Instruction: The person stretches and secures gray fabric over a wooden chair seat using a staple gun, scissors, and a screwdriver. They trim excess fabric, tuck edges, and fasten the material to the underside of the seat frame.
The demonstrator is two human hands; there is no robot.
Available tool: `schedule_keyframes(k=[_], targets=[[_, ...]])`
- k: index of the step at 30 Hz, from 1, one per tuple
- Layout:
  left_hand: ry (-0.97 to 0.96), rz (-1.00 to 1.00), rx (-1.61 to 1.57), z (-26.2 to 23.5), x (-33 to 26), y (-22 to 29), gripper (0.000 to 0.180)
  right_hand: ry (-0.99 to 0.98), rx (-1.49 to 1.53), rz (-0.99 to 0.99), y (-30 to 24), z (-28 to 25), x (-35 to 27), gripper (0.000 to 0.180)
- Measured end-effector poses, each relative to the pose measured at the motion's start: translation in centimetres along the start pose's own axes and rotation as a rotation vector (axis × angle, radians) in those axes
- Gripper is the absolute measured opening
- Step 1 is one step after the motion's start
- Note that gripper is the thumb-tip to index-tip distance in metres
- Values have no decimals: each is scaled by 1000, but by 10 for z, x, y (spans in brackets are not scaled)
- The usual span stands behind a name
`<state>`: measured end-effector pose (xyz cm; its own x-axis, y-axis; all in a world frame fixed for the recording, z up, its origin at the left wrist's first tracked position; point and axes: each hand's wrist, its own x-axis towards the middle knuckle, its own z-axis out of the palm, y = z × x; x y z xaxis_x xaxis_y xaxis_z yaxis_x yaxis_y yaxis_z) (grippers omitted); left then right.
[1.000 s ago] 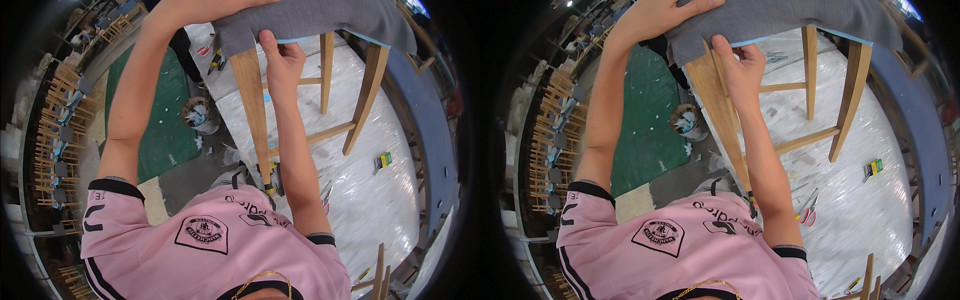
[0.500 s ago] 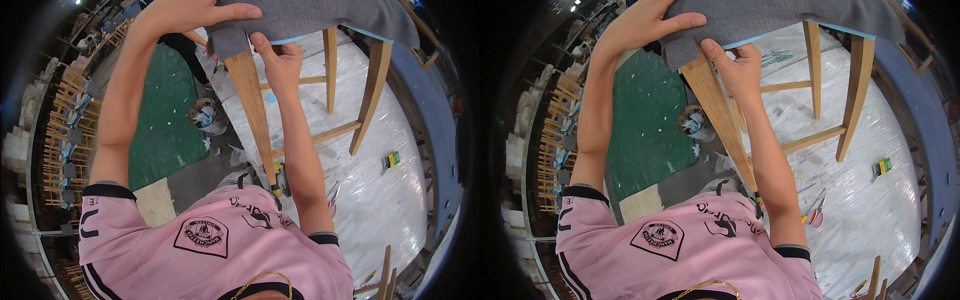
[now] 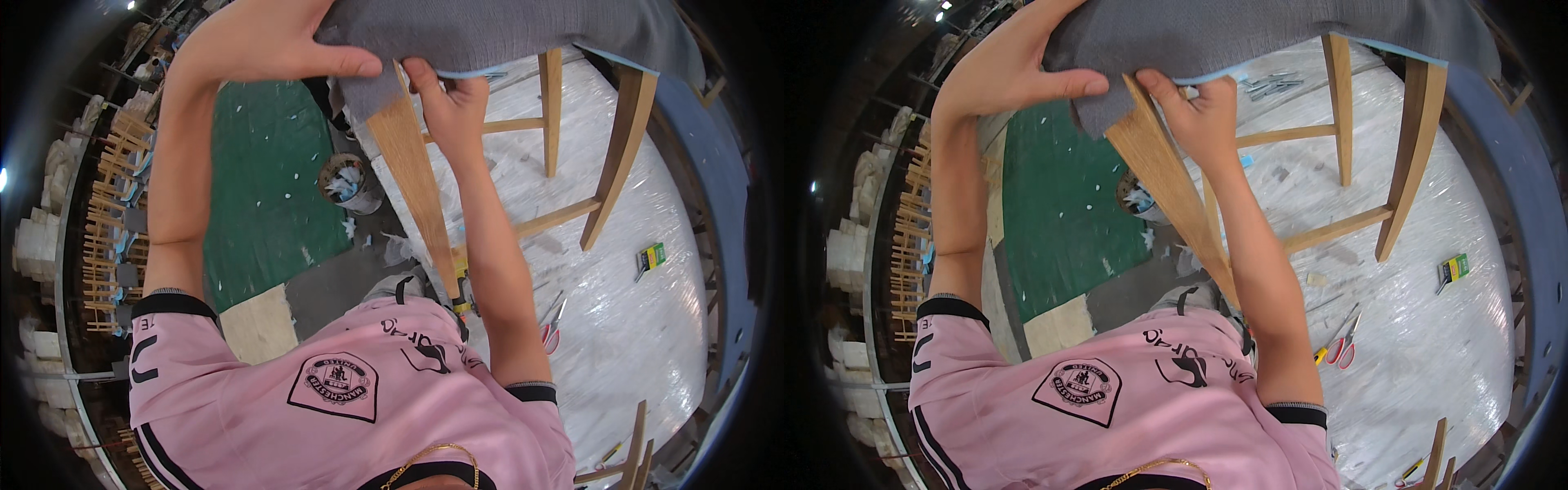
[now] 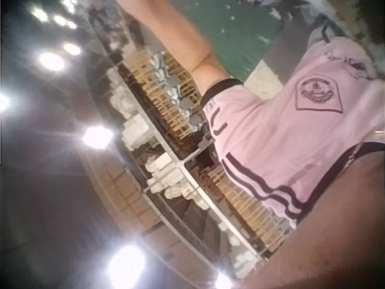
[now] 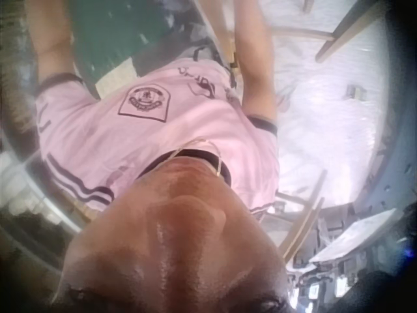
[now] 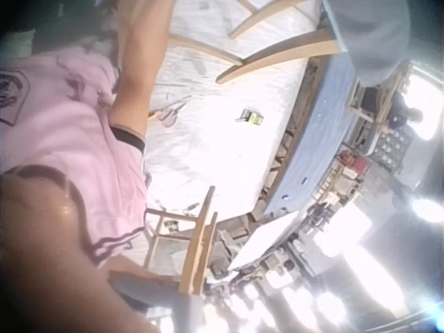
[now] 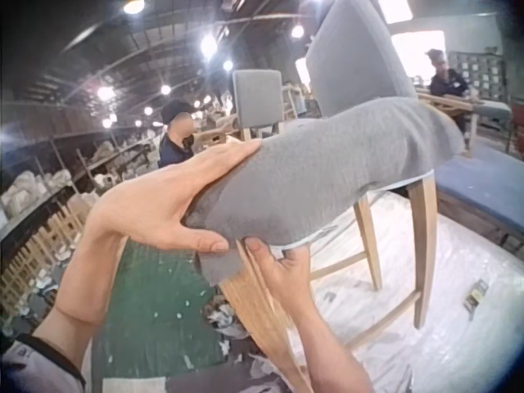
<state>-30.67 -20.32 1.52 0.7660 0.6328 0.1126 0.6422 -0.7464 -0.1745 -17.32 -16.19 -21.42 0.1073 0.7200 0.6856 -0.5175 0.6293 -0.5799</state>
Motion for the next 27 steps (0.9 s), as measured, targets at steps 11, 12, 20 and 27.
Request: schedule_keyframes(k=[11,12,20,27], targets=[[73,-332,-64,-8,33,65,97,-22,84,131,-30,-11,-26,29],[97,-302,-25,-5,35,68,97,-23,80,137,-29,-13,-27,29],[206,-165,497,31,23,80,96,-71,176,189,-27,-13,-28,26],[141,-122,349,15,16,93,95,-145,85,162,-9,-25,-4,28]])
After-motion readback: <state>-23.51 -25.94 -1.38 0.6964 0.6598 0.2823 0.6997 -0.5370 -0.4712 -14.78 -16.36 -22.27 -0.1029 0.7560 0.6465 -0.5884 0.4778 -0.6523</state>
